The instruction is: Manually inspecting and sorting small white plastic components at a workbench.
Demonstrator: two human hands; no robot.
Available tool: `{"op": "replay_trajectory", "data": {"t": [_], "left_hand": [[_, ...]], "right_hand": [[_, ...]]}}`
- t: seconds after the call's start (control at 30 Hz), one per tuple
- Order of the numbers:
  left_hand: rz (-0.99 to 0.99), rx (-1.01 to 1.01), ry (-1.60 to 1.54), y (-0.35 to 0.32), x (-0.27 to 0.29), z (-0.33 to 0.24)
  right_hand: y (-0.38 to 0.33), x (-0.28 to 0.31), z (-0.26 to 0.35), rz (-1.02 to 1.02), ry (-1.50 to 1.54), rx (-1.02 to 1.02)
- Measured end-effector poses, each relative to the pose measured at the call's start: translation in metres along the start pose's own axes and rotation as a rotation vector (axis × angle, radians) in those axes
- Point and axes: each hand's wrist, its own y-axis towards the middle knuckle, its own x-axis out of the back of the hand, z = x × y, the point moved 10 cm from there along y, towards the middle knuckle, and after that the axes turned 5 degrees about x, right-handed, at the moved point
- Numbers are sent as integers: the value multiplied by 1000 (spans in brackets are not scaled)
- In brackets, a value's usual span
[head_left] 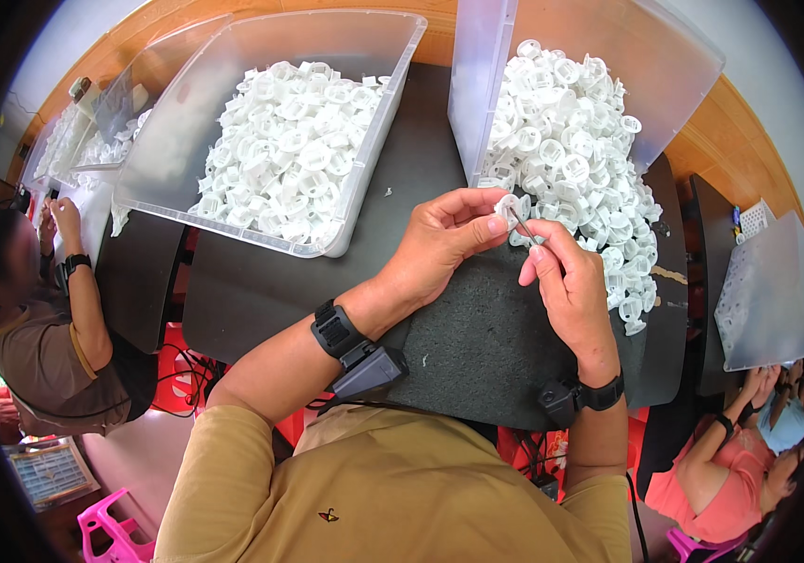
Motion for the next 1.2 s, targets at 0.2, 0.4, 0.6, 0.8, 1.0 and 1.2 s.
{"op": "replay_trajectory", "data": {"t": [0.2,0.4,0.6,0.8,1.0,1.2], "left_hand": [[0,-3,3,0,1,0],[-3,4,5,0,1,1],[-23,5,28,1,5,2],[-22,-4,136,1,5,-1],[55,44,223,4,2,-3],[189,196,133,0,-17,4]], "right_hand": [[0,-1,2,2,1,15],[0,0,5,-6,-12,50],[0,-3,6,14,-57,69],[-3,-1,9,13,-166,86],[-3,16,-3,49,-58,21],[5,10,-20,-59,302,2]]}}
